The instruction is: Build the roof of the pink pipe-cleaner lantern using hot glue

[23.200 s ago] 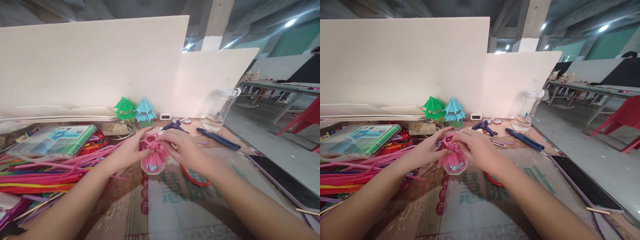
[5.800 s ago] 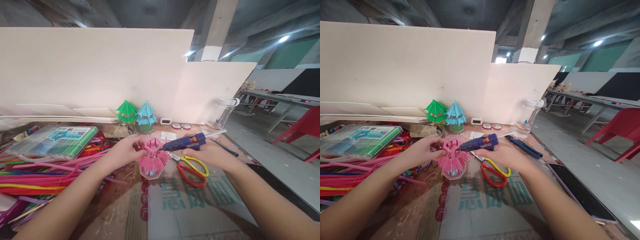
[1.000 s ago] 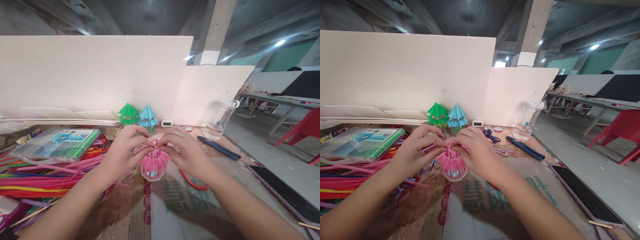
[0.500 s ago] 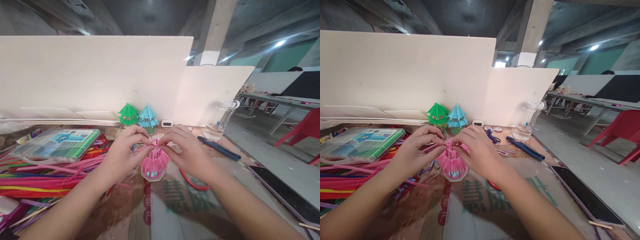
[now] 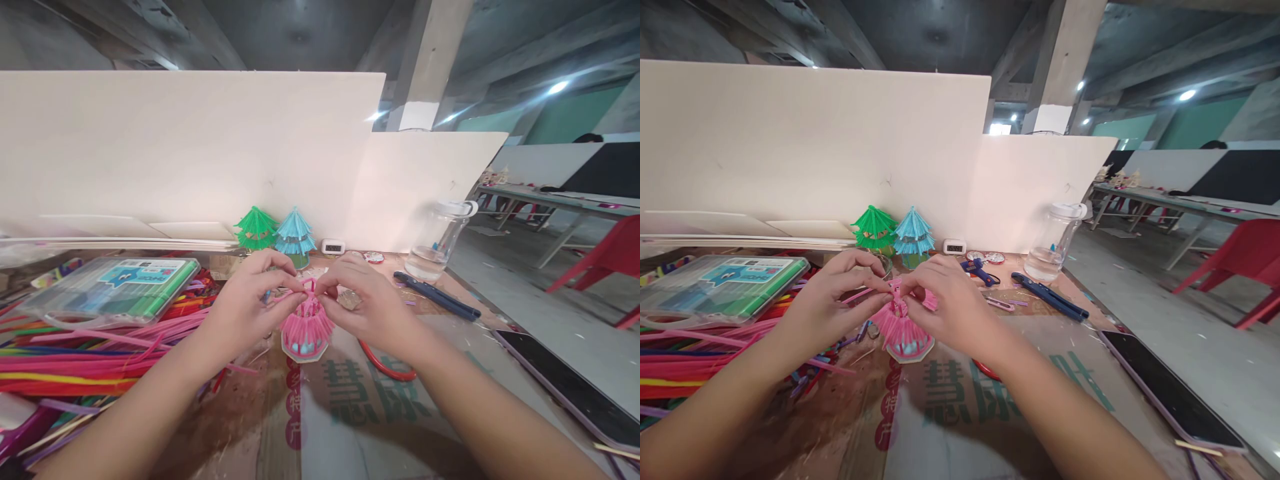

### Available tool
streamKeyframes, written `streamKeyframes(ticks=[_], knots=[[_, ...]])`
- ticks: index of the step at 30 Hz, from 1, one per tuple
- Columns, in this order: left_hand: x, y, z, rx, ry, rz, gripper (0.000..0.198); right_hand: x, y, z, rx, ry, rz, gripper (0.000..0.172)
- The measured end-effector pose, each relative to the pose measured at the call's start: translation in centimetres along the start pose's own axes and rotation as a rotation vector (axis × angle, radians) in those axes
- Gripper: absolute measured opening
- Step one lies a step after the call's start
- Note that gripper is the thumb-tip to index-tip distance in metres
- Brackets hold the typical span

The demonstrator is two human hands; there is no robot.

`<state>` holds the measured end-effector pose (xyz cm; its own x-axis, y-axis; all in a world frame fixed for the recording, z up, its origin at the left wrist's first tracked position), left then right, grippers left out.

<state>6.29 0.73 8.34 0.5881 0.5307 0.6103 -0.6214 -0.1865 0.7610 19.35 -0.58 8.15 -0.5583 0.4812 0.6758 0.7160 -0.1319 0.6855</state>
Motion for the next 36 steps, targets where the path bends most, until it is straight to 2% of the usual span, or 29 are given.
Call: streamKeyframes(ticks=[7, 13, 17, 21, 25, 27, 31, 36], knots=[[0.0, 0.5, -0.4, 0.008, 0.042, 0.026, 0.008, -0.1, 0.6, 0.6, -0.030, -0.059, -0.028, 0.008], [0.1, -0.7, -0.6, -0.013, 0.050, 0.014, 0.011, -0.3, 0.1, -0.1, -0.196, 0.087, 0.044, 0.006], [0.1, -0.9, -0.6, -0.007, 0.045, 0.031, 0.010, -0.4, -0.7, 0.1, -0.230, 0.079, 0.027, 0.007], [0.2, -1.5, -1.8, -0.017, 0.101, -0.063, 0.014, -0.2, -1.0, 0.9, -0.222, -0.002, -0.016, 0.006], [-0.3, -3.4, -4.2, -0.096, 0.257, -0.252, 0.066, -0.2, -1.7, 1.7, -0.269, -0.049, -0.072, 0.008], [-0.7, -4.6, -5.1, -0.147, 0.329, -0.330, 0.078, -0.3, -2.0, 1.8, -0.327, -0.045, -0.084, 0.012], [-1.1, -5.8, -5.6, -0.218, 0.386, -0.383, 0.078, -0.3, -2.4, 1.5, -0.401, -0.028, -0.084, 0.016], [-1.0, -5.9, -5.0, -0.241, 0.372, -0.395, 0.073, -0.2, -2.8, 1.4, -0.386, -0.024, -0.107, 0.018]])
Point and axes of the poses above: each hand's wrist, its own x-axis towards the middle knuckle, its own y-axis out of the back of the hand, z = x × y, the point moved 8 cm from there along x, towards the middle knuckle, and after that the axes turned 9 degrees about -z, right-handed, at the moved point
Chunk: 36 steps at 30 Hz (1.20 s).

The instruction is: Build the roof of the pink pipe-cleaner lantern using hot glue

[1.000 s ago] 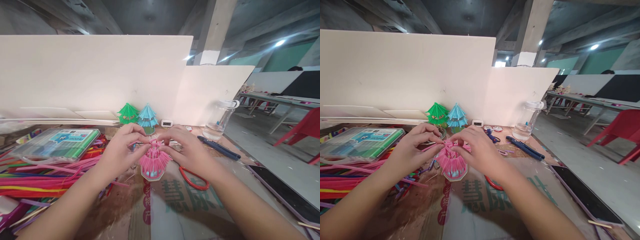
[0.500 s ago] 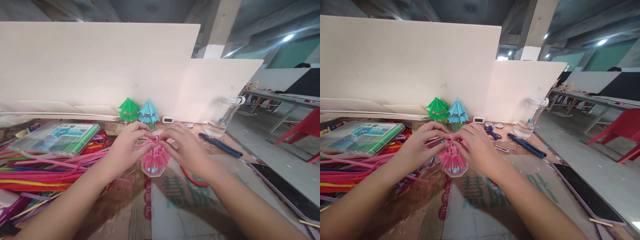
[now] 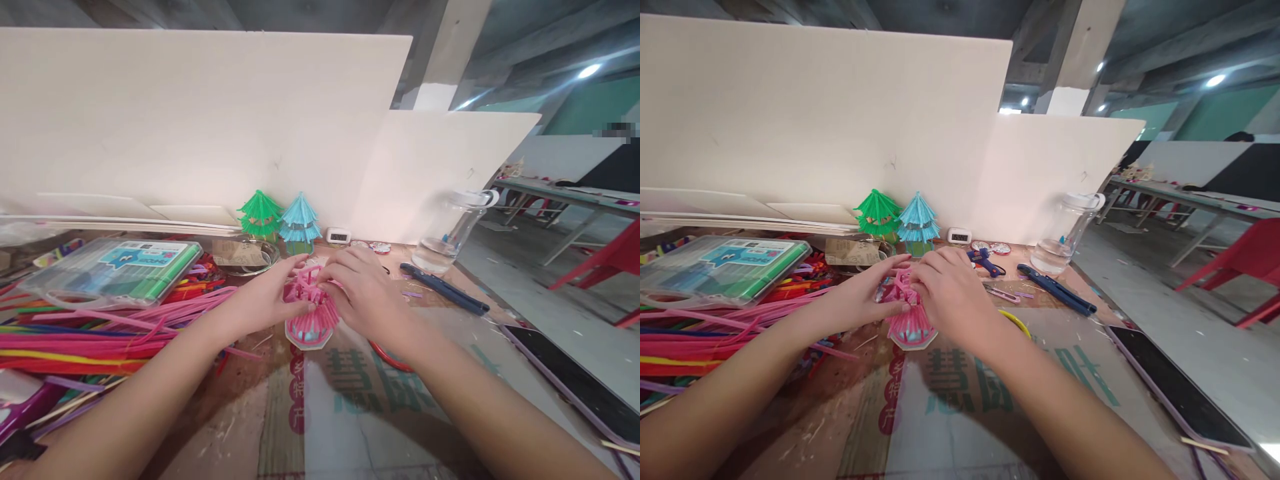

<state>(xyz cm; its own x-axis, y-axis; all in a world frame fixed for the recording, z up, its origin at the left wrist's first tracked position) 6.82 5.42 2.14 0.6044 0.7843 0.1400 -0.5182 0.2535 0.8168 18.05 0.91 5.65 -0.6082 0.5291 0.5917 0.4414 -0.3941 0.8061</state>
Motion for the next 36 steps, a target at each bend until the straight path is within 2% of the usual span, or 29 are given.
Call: streamKeyframes(ticks=[10, 17, 22, 26, 29, 31, 34, 36], knots=[[0.0, 0.1, 0.7, 0.014, -0.013, -0.023, 0.065, 0.0, -0.7, 0.1, -0.020, -0.024, -0.042, 0.022], [-0.1, 0.1, 0.7, -0.002, -0.046, -0.018, 0.061, -0.1, 0.2, 0.2, 0.000, -0.015, -0.015, 0.023], [-0.3, 0.2, 0.4, 0.009, -0.016, -0.023, 0.067, -0.3, 2.5, 1.8, 0.102, -0.081, 0.061, 0.024], [-0.3, 0.4, -0.3, 0.102, 0.036, -0.009, 0.075, -0.9, 5.9, 4.3, 0.236, -0.272, 0.185, 0.037], [-0.4, 0.9, 0.2, 0.161, -0.019, 0.033, 0.073, -1.3, 7.7, 5.5, 0.397, -0.386, 0.298, 0.050], [-0.8, 2.0, 1.3, 0.198, -0.092, 0.140, 0.064, -0.8, 7.3, 5.2, 0.471, -0.382, 0.258, 0.053], [-2.1, 3.5, 4.0, 0.193, -0.235, 0.324, 0.038, 0.1, 4.6, 3.5, 0.483, -0.331, 0.055, 0.049], [-2.7, 3.5, 5.4, 0.129, -0.296, 0.345, 0.027, 0.2, 2.9, 2.6, 0.478, -0.304, -0.040, 0.045]])
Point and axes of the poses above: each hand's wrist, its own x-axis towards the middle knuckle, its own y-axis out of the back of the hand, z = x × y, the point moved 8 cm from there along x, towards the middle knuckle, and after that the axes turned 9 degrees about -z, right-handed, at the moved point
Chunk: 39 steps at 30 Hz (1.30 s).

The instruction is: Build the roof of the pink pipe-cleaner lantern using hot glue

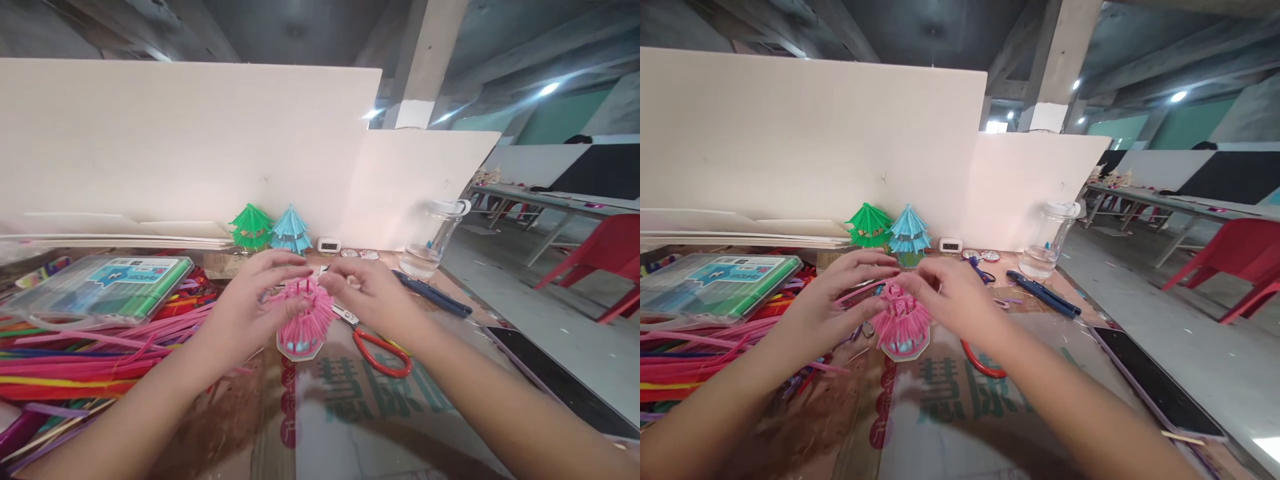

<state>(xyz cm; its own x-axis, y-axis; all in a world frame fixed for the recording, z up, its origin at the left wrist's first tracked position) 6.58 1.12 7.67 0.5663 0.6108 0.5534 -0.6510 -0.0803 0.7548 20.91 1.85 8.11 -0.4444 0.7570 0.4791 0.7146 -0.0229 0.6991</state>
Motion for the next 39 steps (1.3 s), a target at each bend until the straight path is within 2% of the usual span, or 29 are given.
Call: streamKeyframes(ticks=[4, 8, 12, 16, 19, 21, 24, 27, 30, 33, 37, 39], knots=[[-0.4, -0.2, 1.5, -0.073, -0.026, 0.053, 0.019, -0.6, -1.7, 0.2, 0.075, 0.014, -0.030, 0.038], [-0.6, -0.2, 2.2, 0.027, -0.085, 0.139, 0.010, -1.1, -2.2, -0.1, 0.160, 0.018, -0.050, 0.036], [-0.6, 0.4, 2.7, 0.076, -0.132, 0.138, 0.011, -1.4, -2.3, 0.1, 0.237, 0.002, -0.064, 0.036], [-0.7, 2.0, 1.9, -0.026, -0.035, 0.146, 0.020, -1.9, -1.7, 2.5, 0.229, -0.055, 0.056, 0.039], [-0.4, 2.8, 1.4, 0.045, 0.010, 0.155, 0.029, -2.4, -2.4, 4.9, 0.208, -0.117, 0.132, 0.035], [-0.1, 2.4, 1.0, 0.109, 0.032, 0.106, 0.031, -2.6, -3.5, 5.9, 0.227, -0.131, 0.133, 0.027], [0.3, 1.7, 0.0, 0.111, 0.047, 0.065, 0.023, -2.7, -5.1, 6.5, 0.251, -0.136, 0.107, 0.021], [0.2, 1.6, -1.0, 0.021, 0.086, 0.098, 0.015, -2.7, -5.9, 6.6, 0.264, -0.135, 0.093, 0.021], [-0.1, 1.6, -2.0, -0.132, 0.193, 0.107, 0.018, -2.9, -5.7, 6.7, 0.263, -0.147, 0.117, 0.020], [-0.3, 0.7, -1.9, -0.334, 0.260, 0.009, 0.018, -3.2, -5.0, 6.1, 0.283, -0.095, 0.169, 0.024], [-0.1, -0.8, 0.0, -0.401, 0.189, -0.178, 0.019, -3.4, -4.2, 3.5, 0.254, 0.066, 0.136, 0.044], [-0.1, -1.4, 0.7, -0.400, 0.158, -0.244, 0.022, -3.4, -4.0, 2.0, 0.191, 0.141, 0.070, 0.032]])
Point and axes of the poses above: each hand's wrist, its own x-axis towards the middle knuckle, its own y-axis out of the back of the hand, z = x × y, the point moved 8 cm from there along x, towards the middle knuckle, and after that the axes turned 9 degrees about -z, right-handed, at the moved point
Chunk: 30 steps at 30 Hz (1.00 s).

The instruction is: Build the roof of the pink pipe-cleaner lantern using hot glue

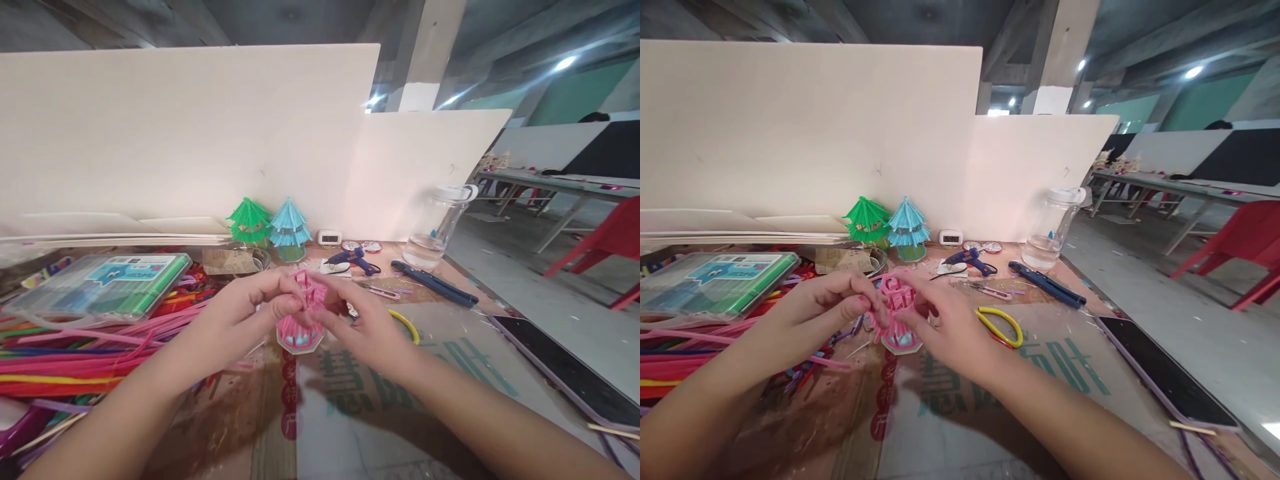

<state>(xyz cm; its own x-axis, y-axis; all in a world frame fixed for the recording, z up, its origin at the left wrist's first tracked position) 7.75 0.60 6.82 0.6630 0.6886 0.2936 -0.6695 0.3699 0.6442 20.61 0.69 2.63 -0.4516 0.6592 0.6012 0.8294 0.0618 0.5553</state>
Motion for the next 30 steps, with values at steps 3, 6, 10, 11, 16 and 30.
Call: streamKeyframes(ticks=[3, 6, 10, 11, 16, 30], knots=[[-0.2, 0.3, -0.3, 0.030, 0.039, 0.011, 0.031, 0.4, 1.0, -1.8, -0.041, 0.107, -0.051, 0.013], [-0.5, 2.3, -0.8, 0.223, 0.103, 0.158, 0.038, 0.6, 3.6, -1.5, 0.032, 0.061, 0.051, 0.022], [-0.5, 4.2, -1.0, 0.528, 0.128, 0.304, 0.034, 0.5, 4.3, 1.6, 0.115, -0.196, 0.117, 0.036], [-0.4, 4.3, -1.1, 0.565, 0.111, 0.316, 0.029, 0.4, 3.8, 2.2, 0.112, -0.234, 0.114, 0.033], [0.1, 2.9, -0.2, 0.744, -0.057, 0.294, 0.033, 0.3, -0.2, 3.7, 0.096, -0.279, 0.003, 0.020], [-0.9, 2.3, -0.6, 0.139, 0.065, 0.251, 0.025, -0.2, -0.1, 1.9, 0.156, -0.215, 0.030, 0.034]])
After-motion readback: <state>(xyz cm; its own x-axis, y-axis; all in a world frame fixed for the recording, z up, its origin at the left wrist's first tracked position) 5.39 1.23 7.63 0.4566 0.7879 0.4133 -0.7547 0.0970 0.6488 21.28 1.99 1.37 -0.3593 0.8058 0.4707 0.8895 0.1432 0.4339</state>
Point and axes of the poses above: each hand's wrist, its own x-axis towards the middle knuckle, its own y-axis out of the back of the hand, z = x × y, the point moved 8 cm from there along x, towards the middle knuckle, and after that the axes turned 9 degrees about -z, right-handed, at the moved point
